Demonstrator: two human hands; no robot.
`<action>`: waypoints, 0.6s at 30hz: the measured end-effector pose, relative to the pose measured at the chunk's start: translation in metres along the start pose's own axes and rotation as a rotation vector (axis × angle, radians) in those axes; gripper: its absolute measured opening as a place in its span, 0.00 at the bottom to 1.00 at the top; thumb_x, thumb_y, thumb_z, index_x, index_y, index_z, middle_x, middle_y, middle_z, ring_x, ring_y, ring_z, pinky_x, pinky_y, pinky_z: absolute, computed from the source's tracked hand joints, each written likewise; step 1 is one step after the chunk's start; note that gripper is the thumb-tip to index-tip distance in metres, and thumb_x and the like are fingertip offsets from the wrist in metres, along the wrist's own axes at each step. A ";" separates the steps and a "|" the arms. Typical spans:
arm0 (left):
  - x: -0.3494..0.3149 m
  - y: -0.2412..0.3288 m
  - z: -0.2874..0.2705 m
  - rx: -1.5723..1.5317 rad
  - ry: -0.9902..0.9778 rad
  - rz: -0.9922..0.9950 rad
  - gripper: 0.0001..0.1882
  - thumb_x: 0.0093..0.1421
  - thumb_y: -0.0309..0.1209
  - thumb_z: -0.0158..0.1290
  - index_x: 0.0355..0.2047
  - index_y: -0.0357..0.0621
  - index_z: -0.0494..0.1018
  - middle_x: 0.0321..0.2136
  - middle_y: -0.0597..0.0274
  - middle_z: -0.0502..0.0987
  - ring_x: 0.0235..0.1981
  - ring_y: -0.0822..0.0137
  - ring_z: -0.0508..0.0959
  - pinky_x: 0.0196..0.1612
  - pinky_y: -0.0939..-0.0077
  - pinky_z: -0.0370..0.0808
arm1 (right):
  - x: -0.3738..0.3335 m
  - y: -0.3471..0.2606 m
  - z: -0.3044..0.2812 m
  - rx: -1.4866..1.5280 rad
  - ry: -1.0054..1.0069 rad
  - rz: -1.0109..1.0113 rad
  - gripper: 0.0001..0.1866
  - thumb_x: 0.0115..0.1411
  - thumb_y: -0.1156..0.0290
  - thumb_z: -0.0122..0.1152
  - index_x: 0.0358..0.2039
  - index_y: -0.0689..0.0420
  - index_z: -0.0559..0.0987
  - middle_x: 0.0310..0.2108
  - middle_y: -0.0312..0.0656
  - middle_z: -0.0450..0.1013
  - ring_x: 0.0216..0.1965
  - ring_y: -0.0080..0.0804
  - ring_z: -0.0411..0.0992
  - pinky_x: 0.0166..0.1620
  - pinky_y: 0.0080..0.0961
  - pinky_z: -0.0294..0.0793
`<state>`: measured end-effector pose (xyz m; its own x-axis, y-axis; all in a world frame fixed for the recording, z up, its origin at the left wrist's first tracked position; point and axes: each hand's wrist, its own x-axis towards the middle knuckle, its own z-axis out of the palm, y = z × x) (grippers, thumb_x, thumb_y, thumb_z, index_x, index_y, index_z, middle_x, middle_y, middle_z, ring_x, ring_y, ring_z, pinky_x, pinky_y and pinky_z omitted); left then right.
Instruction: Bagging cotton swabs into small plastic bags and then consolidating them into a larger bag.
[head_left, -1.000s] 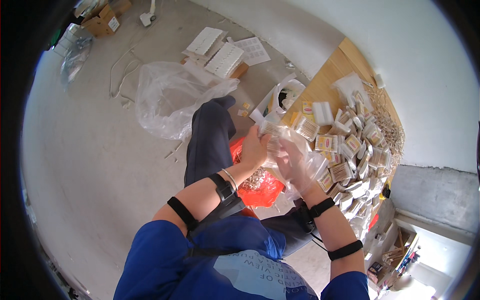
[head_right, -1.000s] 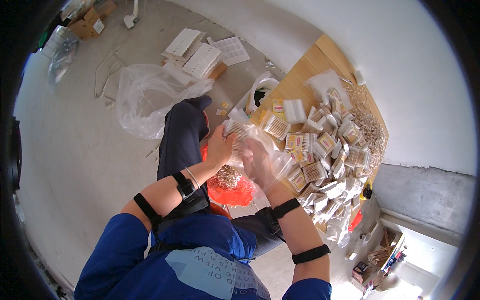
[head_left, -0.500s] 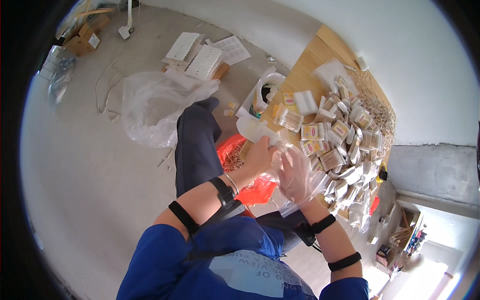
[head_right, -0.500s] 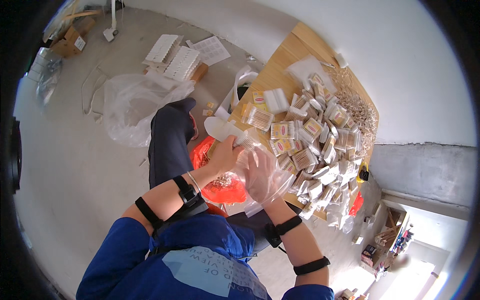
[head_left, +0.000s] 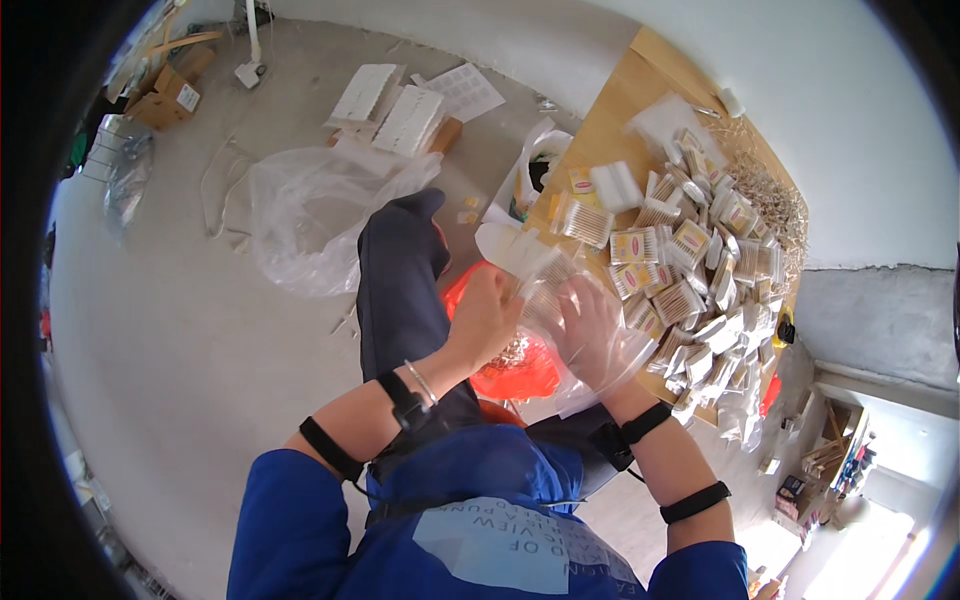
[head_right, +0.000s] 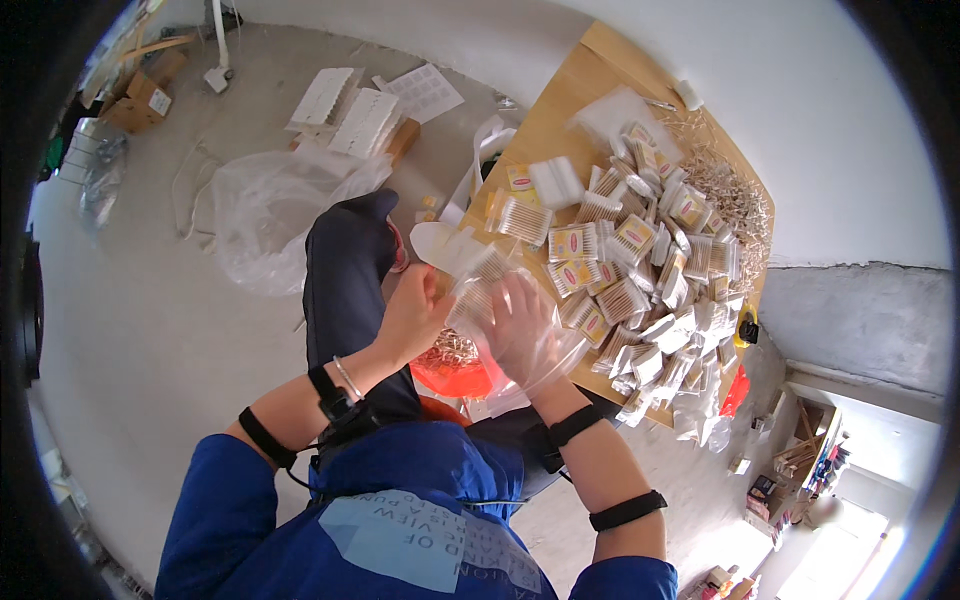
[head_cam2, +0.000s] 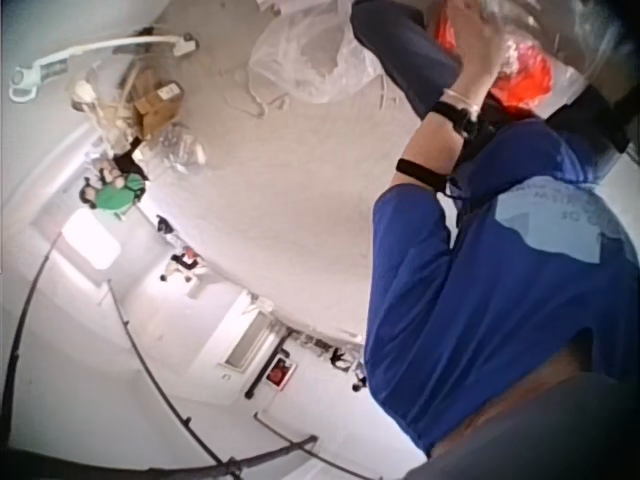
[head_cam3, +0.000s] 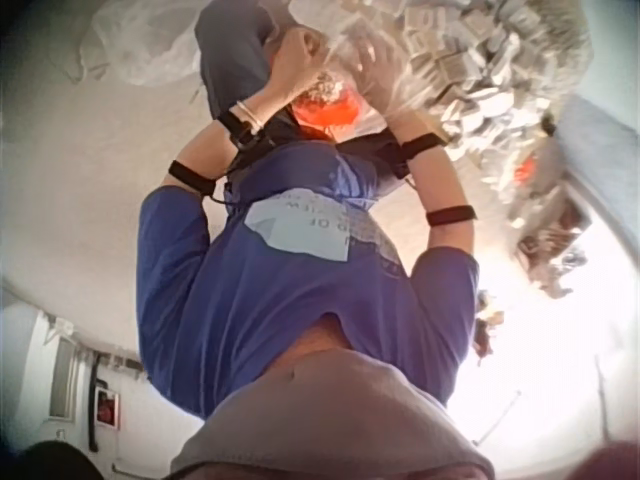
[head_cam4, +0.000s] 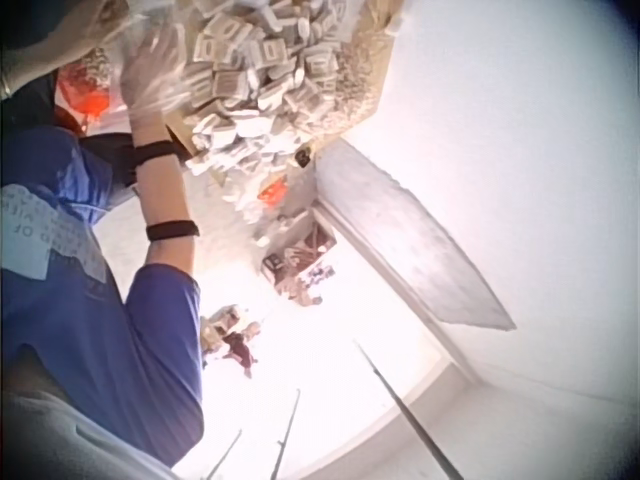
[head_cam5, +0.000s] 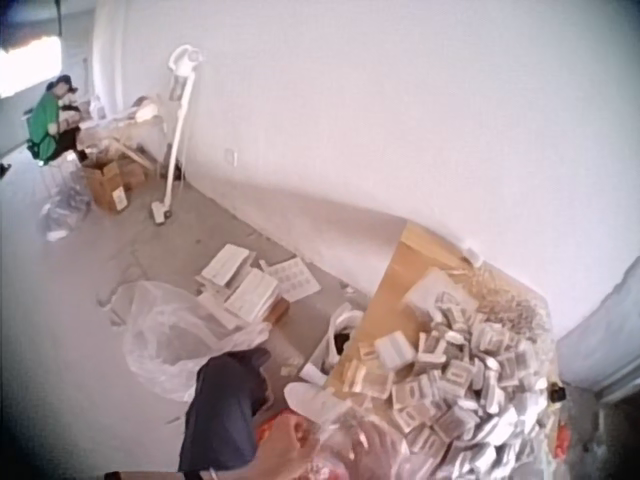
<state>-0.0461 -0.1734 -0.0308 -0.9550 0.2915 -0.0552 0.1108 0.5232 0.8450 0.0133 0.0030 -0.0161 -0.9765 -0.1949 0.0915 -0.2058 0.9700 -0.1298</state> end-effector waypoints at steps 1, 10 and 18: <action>-0.008 -0.003 -0.003 -0.086 -0.223 -0.299 0.19 0.58 0.36 0.54 0.44 0.36 0.65 0.33 0.52 0.73 0.33 0.55 0.76 0.37 0.66 0.75 | -0.001 0.001 0.001 0.007 -0.002 0.001 0.28 0.49 0.65 0.62 0.49 0.62 0.68 0.53 0.52 0.62 0.56 0.47 0.60 0.54 0.43 0.63; -0.041 -0.005 0.025 -0.997 -1.029 -0.811 0.30 0.55 0.51 0.56 0.48 0.40 0.67 0.39 0.61 0.75 0.37 0.72 0.76 0.41 0.75 0.77 | 0.003 0.002 0.010 0.071 0.149 0.066 0.11 0.50 0.69 0.58 0.35 0.46 0.81 0.46 0.42 0.69 0.50 0.40 0.65 0.50 0.38 0.65; -0.043 0.022 0.039 -1.157 -1.077 -0.753 0.19 0.59 0.45 0.53 0.41 0.43 0.73 0.32 0.66 0.77 0.32 0.73 0.78 0.40 0.77 0.77 | 0.010 0.010 0.012 -0.013 0.103 -0.124 0.14 0.44 0.69 0.58 0.35 0.45 0.80 0.41 0.37 0.71 0.45 0.38 0.67 0.45 0.36 0.69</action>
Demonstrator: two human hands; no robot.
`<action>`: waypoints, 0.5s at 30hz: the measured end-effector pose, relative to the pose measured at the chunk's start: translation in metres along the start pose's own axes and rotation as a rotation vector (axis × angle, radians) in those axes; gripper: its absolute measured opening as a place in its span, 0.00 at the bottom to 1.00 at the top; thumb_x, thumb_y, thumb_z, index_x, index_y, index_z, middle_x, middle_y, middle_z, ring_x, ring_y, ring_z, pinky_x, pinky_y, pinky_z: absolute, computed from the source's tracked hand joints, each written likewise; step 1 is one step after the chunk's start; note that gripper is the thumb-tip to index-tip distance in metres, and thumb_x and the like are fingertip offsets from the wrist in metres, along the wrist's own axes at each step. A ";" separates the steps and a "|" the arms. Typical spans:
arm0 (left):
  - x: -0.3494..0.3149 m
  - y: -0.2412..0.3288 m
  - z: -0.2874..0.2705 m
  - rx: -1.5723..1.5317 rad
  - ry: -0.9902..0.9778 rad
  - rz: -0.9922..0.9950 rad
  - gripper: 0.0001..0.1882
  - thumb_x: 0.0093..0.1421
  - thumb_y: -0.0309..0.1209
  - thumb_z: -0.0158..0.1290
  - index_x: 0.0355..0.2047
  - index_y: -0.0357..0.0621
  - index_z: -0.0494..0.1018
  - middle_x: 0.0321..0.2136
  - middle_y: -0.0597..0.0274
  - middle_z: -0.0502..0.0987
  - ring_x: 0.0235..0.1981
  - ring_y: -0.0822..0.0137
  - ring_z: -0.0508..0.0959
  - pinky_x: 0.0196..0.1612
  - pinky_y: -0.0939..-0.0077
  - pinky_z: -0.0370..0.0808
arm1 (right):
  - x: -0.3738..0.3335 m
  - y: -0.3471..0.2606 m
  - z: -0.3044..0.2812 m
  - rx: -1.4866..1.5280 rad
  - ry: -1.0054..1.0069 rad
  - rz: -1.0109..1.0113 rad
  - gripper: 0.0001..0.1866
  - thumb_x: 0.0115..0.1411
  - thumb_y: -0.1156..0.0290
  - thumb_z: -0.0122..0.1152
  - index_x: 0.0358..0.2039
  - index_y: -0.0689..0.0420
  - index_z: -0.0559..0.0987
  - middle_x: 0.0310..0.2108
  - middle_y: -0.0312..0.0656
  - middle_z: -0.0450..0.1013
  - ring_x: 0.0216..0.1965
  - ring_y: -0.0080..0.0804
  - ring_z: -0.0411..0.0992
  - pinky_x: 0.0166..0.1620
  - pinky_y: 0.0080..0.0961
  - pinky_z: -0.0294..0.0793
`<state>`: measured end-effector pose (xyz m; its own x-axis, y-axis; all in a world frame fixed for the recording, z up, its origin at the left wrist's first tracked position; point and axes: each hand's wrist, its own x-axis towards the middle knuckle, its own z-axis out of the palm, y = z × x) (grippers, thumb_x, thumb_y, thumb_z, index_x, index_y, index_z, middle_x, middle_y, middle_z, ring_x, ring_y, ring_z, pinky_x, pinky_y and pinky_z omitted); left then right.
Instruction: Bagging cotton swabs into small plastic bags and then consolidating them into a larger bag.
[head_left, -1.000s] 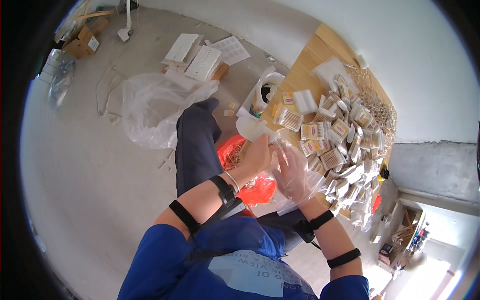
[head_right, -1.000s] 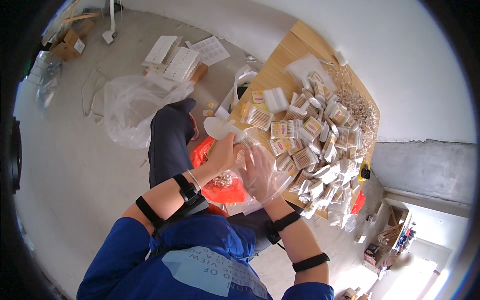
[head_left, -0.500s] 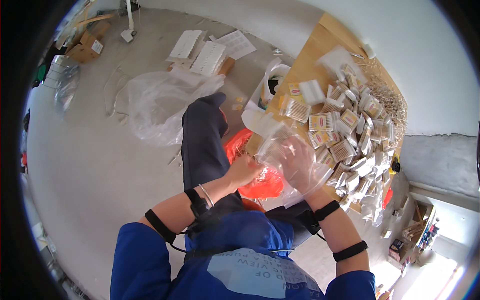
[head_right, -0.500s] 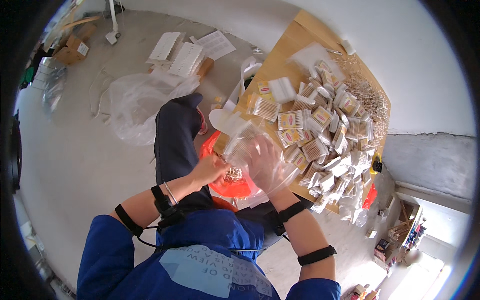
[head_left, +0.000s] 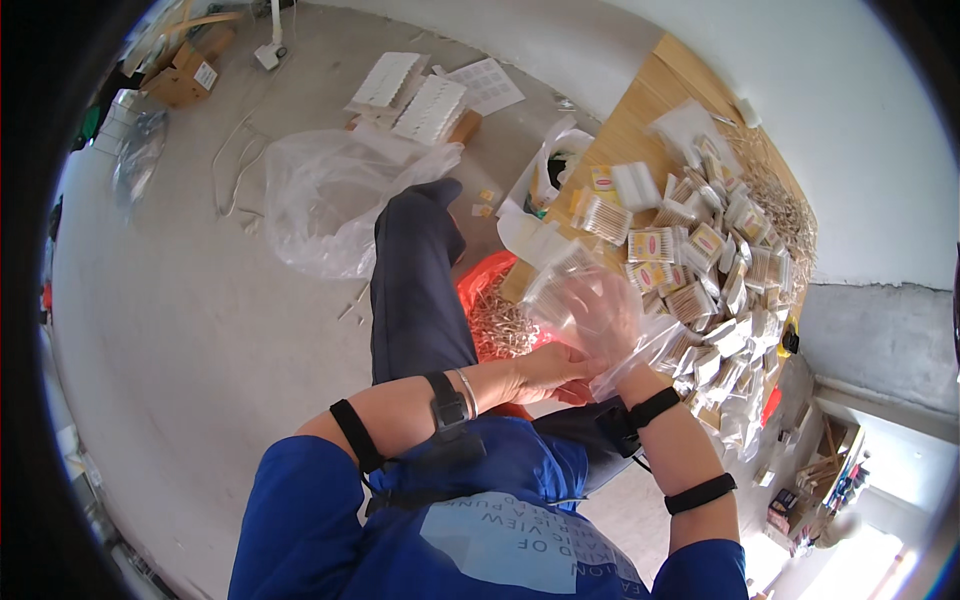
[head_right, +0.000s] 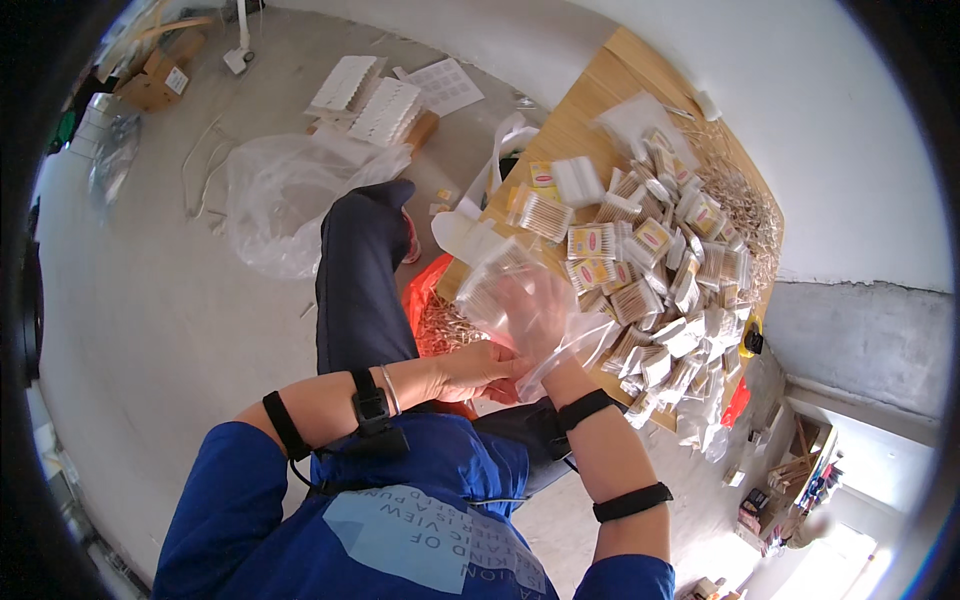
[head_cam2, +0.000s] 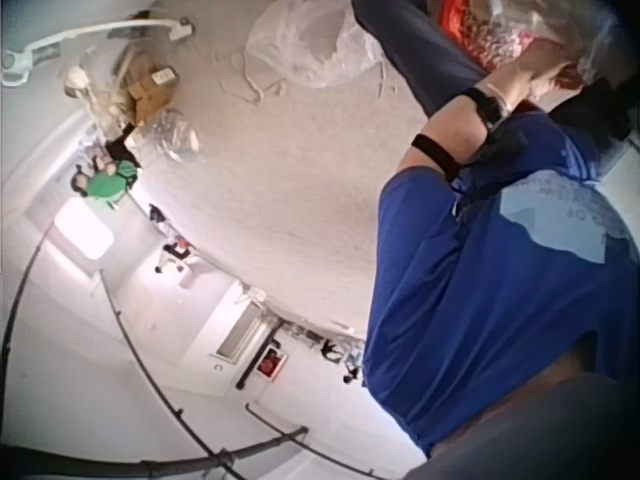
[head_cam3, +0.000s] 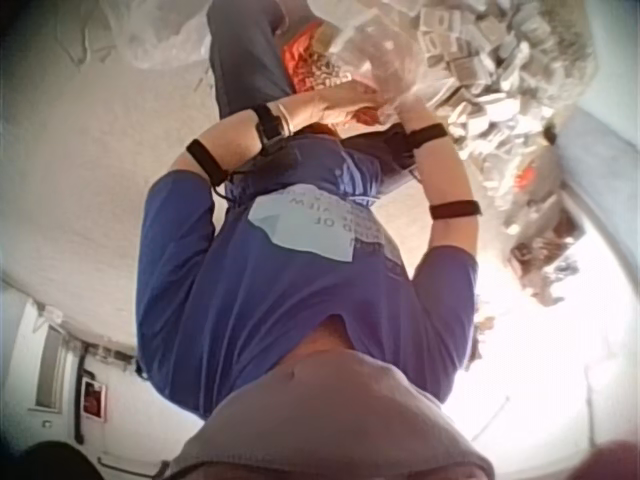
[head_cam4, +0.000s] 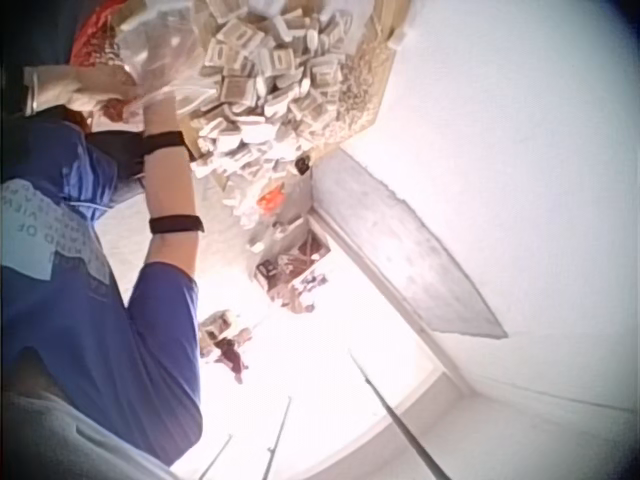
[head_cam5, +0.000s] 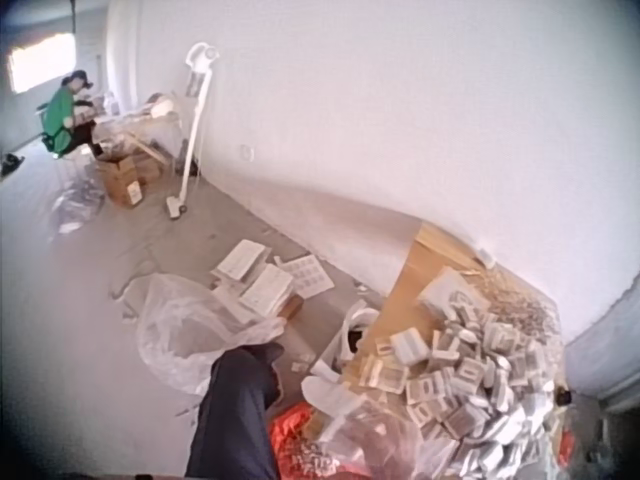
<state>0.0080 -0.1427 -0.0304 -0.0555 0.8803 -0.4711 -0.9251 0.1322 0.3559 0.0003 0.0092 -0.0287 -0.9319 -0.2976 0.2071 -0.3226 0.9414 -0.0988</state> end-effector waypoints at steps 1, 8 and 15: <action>0.000 0.000 0.000 -0.004 0.005 0.004 0.19 0.59 0.45 0.53 0.41 0.43 0.73 0.32 0.66 0.77 0.32 0.73 0.78 0.40 0.77 0.77 | 0.003 0.000 -0.002 0.005 -0.001 -0.006 0.14 0.44 0.69 0.58 0.35 0.45 0.80 0.41 0.37 0.71 0.45 0.38 0.67 0.45 0.36 0.69; -0.009 0.006 0.025 -0.065 0.046 -0.016 0.12 0.61 0.38 0.53 0.38 0.42 0.74 0.32 0.65 0.77 0.34 0.74 0.77 0.40 0.79 0.76 | 0.003 0.018 0.008 0.088 -0.168 0.032 0.13 0.44 0.67 0.59 0.34 0.46 0.79 0.39 0.35 0.70 0.45 0.37 0.67 0.45 0.35 0.69; 0.006 0.002 0.023 -0.018 -0.010 0.098 0.08 0.61 0.34 0.53 0.37 0.44 0.75 0.33 0.67 0.77 0.35 0.76 0.76 0.40 0.82 0.74 | 0.036 0.008 -0.017 0.383 -0.283 0.280 0.12 0.48 0.60 0.62 0.30 0.53 0.80 0.30 0.43 0.72 0.34 0.46 0.71 0.37 0.39 0.69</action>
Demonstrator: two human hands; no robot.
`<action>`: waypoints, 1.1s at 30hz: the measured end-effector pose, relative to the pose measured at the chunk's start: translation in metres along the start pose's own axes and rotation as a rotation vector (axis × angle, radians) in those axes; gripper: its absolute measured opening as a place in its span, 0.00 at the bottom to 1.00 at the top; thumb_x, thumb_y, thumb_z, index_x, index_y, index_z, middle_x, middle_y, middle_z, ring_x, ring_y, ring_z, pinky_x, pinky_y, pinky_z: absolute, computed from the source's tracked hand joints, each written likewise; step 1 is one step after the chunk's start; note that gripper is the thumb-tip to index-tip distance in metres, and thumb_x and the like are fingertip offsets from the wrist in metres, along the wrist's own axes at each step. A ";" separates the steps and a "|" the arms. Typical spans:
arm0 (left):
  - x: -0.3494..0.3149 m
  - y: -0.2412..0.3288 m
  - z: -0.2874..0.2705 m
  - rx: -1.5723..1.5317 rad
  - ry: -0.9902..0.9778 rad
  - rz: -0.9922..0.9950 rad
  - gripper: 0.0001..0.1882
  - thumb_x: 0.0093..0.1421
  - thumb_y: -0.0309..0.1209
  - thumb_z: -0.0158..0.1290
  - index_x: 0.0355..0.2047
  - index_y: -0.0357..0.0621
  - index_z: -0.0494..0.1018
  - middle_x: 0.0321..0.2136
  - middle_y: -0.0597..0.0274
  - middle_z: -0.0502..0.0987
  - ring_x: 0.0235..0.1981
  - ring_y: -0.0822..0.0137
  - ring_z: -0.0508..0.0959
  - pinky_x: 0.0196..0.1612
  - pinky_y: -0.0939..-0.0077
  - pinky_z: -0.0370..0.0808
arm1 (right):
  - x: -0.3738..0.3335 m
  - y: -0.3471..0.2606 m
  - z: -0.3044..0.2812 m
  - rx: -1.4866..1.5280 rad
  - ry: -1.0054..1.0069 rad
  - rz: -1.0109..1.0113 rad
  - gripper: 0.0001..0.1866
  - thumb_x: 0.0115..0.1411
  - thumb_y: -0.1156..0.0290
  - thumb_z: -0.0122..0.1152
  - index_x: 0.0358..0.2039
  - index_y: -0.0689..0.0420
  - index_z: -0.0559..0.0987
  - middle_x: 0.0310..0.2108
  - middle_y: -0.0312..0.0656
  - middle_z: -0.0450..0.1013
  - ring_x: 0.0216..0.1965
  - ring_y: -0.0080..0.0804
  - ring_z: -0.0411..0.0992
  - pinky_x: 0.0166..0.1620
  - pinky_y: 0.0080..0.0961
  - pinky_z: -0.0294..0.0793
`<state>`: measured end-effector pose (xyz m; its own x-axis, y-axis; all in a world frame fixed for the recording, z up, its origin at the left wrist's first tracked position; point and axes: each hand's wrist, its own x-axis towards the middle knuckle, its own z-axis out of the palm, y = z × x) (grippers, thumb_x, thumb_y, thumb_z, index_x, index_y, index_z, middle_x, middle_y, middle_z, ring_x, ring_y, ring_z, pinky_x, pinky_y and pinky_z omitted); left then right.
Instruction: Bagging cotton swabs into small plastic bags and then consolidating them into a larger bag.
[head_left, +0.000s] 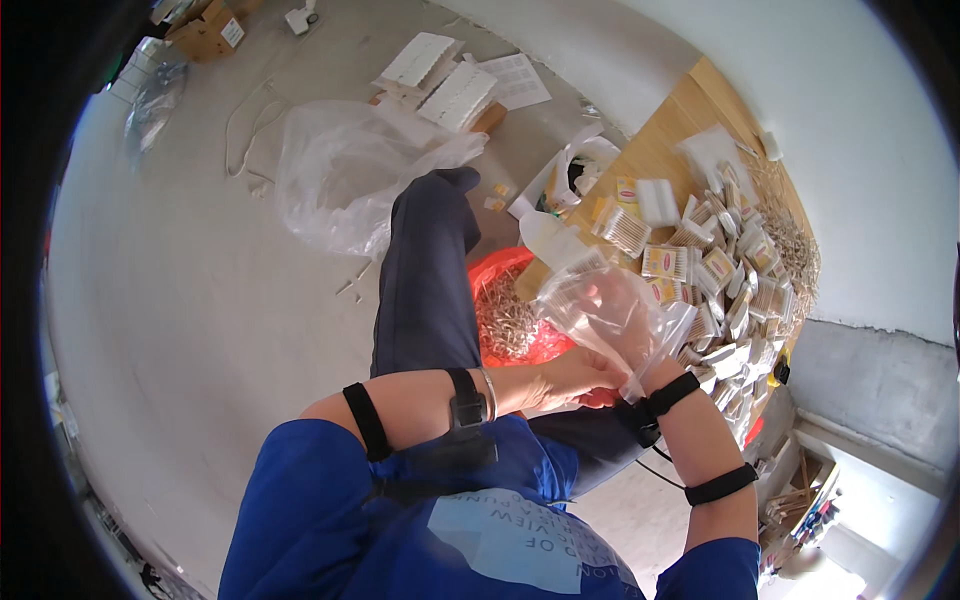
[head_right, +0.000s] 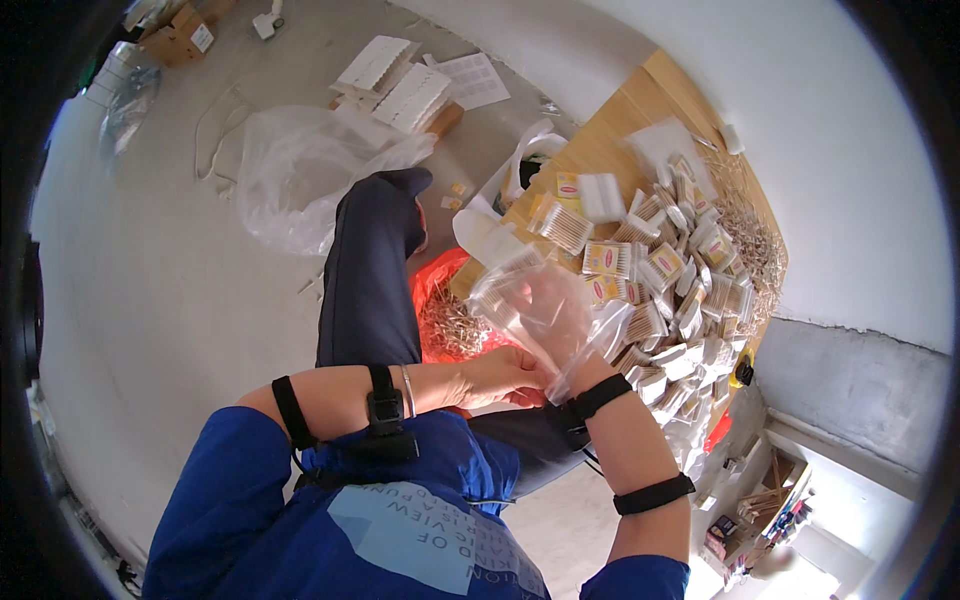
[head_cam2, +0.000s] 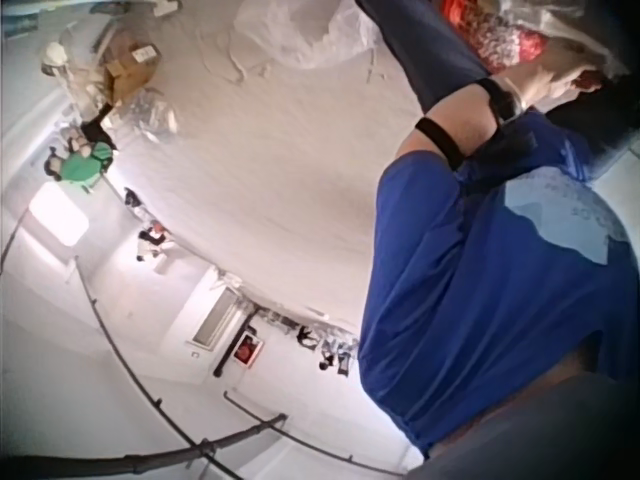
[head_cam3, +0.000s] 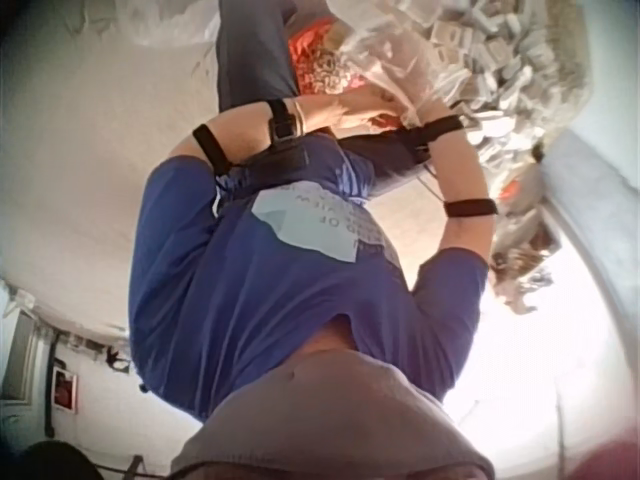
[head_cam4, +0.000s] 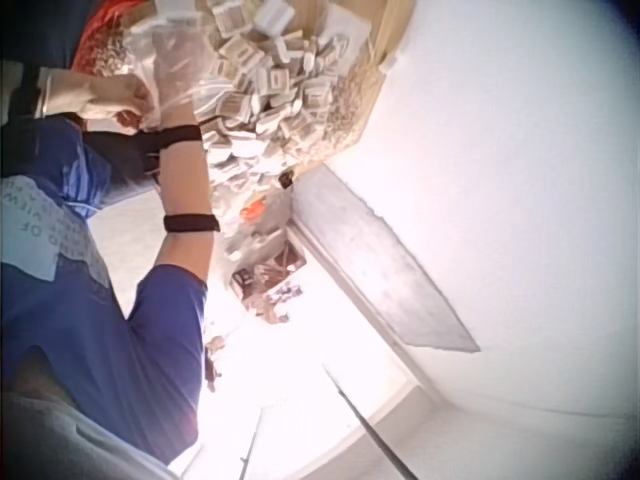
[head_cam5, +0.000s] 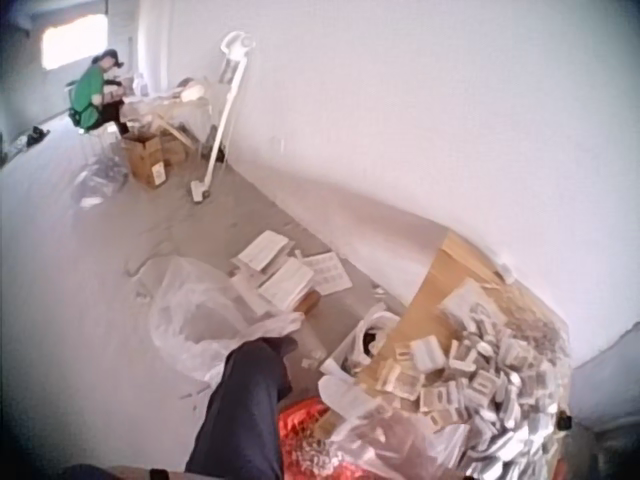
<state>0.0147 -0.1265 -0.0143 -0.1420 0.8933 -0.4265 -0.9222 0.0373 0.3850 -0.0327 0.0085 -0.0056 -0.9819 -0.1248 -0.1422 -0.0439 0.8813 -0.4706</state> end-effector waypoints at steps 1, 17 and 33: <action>-0.002 0.003 0.003 -0.010 -0.005 0.020 0.08 0.61 0.34 0.53 0.37 0.45 0.75 0.33 0.68 0.77 0.35 0.77 0.75 0.40 0.83 0.73 | 0.000 0.002 0.003 -0.005 -0.007 -0.003 0.12 0.48 0.60 0.62 0.30 0.53 0.80 0.30 0.43 0.72 0.34 0.46 0.71 0.37 0.39 0.69; -0.027 0.028 0.016 0.101 -0.034 0.208 0.15 0.60 0.41 0.54 0.34 0.40 0.74 0.31 0.64 0.77 0.30 0.74 0.75 0.38 0.80 0.74 | 0.023 0.009 -0.007 -0.194 -0.339 0.113 0.18 0.50 0.51 0.60 0.25 0.55 0.77 0.26 0.43 0.74 0.31 0.43 0.74 0.36 0.37 0.71; -0.040 0.010 -0.070 1.195 0.956 0.454 0.16 0.52 0.33 0.58 0.38 0.46 0.67 0.32 0.59 0.74 0.34 0.55 0.77 0.33 0.61 0.73 | 0.030 -0.003 -0.015 -0.310 -0.473 0.124 0.16 0.51 0.53 0.57 0.28 0.54 0.76 0.32 0.46 0.75 0.38 0.46 0.73 0.40 0.41 0.71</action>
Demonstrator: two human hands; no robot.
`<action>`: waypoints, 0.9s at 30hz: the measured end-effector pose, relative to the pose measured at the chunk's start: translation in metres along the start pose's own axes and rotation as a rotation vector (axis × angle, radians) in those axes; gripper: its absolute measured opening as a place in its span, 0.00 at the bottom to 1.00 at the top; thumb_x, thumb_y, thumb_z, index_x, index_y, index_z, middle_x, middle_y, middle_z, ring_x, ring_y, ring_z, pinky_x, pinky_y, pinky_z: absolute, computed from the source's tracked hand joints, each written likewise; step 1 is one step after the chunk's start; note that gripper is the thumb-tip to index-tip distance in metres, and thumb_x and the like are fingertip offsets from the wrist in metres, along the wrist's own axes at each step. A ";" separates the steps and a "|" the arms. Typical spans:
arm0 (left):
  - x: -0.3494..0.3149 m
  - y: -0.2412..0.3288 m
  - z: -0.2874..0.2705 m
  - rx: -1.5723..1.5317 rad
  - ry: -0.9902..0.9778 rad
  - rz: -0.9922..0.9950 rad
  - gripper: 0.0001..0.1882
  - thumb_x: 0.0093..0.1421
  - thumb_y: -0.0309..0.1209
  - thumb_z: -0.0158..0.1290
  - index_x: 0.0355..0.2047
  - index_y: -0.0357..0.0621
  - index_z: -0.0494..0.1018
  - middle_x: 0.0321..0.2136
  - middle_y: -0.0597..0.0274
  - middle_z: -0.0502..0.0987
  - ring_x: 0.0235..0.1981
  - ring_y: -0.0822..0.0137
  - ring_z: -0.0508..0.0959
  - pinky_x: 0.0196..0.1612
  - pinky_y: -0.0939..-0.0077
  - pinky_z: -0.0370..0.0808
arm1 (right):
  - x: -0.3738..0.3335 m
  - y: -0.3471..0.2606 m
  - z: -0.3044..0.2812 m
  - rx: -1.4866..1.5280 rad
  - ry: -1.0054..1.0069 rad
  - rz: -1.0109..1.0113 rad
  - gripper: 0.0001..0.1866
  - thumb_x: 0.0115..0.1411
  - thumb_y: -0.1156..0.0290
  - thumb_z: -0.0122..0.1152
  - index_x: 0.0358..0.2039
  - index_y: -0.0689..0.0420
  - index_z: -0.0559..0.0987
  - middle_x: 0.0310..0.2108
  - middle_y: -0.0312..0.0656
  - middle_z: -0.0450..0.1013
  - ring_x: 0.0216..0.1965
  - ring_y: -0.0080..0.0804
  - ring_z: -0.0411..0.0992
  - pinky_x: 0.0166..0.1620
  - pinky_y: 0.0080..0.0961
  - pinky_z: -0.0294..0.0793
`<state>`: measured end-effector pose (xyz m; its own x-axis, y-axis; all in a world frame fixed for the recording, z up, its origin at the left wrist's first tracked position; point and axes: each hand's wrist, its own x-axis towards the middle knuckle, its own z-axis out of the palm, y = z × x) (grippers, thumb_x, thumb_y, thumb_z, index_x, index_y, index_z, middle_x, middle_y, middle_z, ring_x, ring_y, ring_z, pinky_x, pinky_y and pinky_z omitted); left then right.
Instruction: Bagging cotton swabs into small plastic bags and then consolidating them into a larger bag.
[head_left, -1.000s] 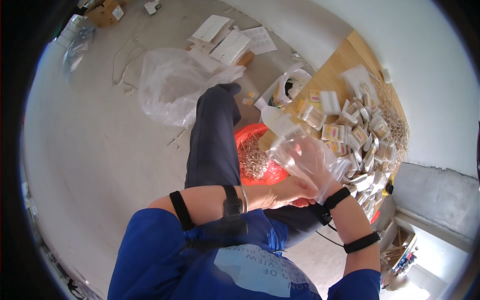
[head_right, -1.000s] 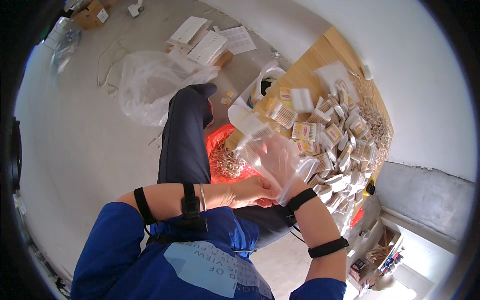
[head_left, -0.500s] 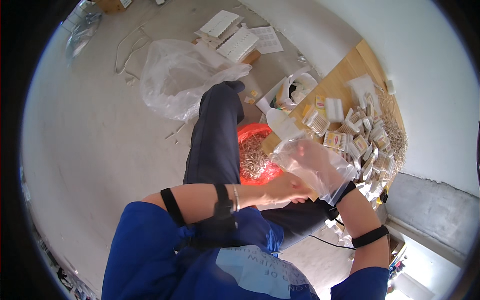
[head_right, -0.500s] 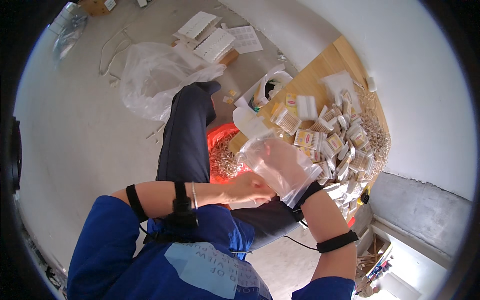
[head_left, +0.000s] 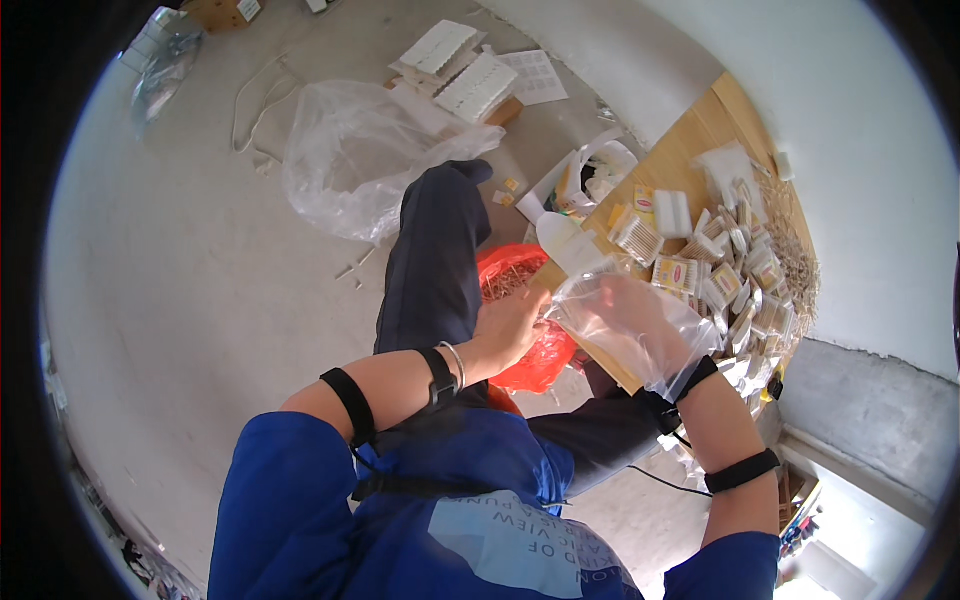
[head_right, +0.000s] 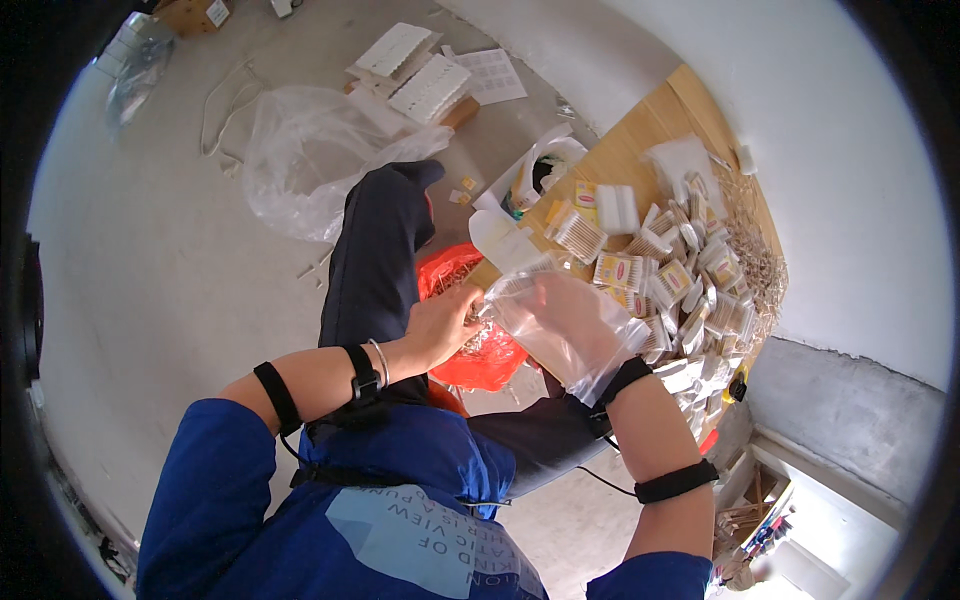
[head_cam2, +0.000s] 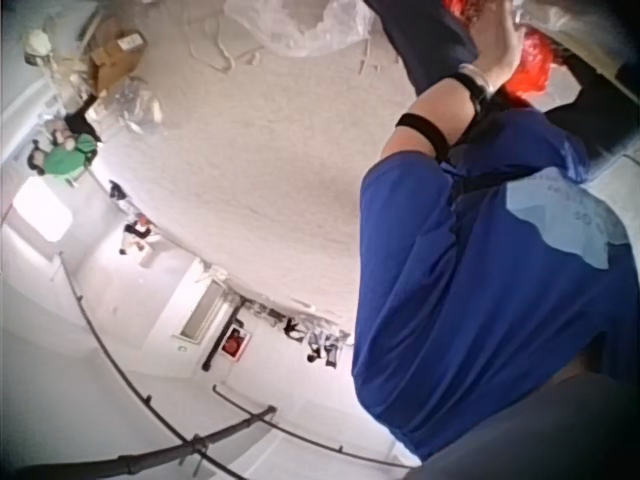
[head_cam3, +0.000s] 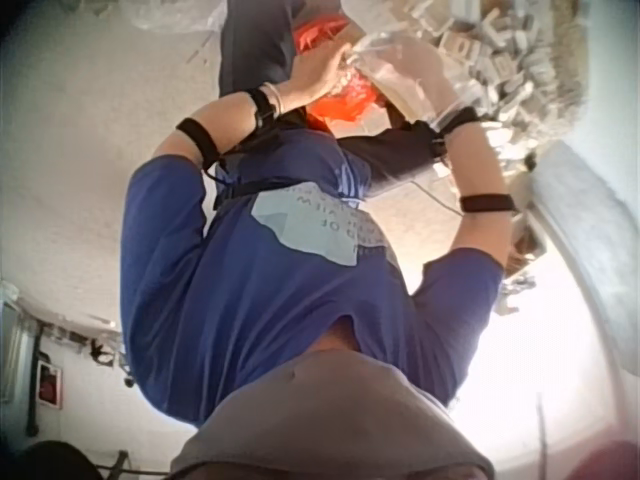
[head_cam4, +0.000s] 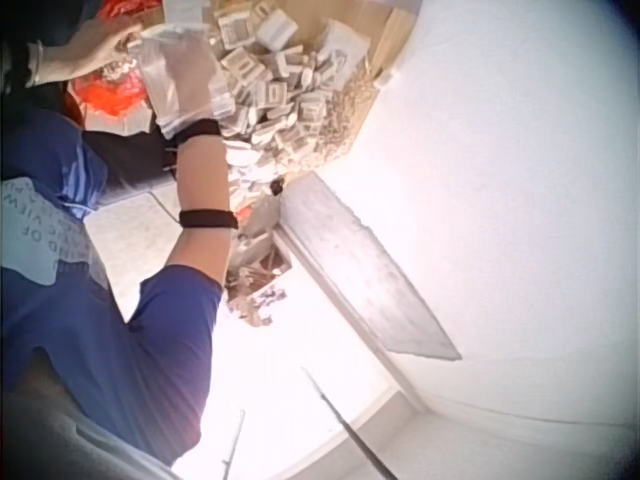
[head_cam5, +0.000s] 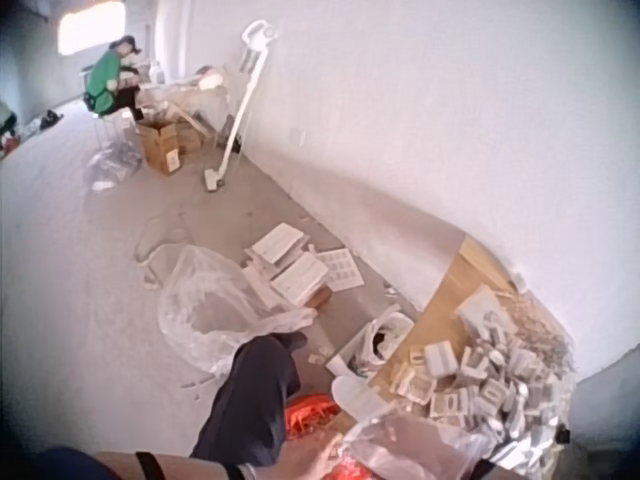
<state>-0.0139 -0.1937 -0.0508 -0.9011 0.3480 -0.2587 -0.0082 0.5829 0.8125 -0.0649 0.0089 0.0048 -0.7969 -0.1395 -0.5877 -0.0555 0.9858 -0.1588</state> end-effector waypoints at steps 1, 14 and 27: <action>0.000 -0.004 0.003 0.062 0.014 0.089 0.16 0.52 0.34 0.58 0.38 0.46 0.67 0.32 0.59 0.75 0.33 0.55 0.77 0.32 0.61 0.73 | 0.000 -0.001 -0.001 0.003 0.003 0.002 0.16 0.51 0.53 0.57 0.28 0.54 0.76 0.32 0.46 0.75 0.38 0.46 0.73 0.40 0.41 0.71; 0.002 -0.003 0.018 -0.166 -0.132 -0.166 0.11 0.53 0.34 0.54 0.27 0.36 0.75 0.23 0.50 0.78 0.27 0.53 0.79 0.31 0.64 0.74 | 0.003 0.009 0.008 0.042 0.062 -0.041 0.18 0.49 0.51 0.58 0.28 0.54 0.78 0.31 0.45 0.75 0.36 0.45 0.73 0.39 0.39 0.71; 0.036 0.022 -0.016 -0.025 0.195 0.398 0.15 0.51 0.18 0.50 0.39 0.43 0.66 0.31 0.56 0.71 0.35 0.54 0.74 0.37 0.64 0.73 | -0.003 0.004 0.004 0.051 0.099 -0.042 0.21 0.50 0.47 0.58 0.25 0.54 0.77 0.29 0.45 0.75 0.34 0.47 0.74 0.36 0.41 0.71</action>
<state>-0.0538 -0.1801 -0.0340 -0.9009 0.3958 0.1782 0.3479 0.4130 0.8417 -0.0604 0.0133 0.0028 -0.8501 -0.1680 -0.4991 -0.0610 0.9728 -0.2236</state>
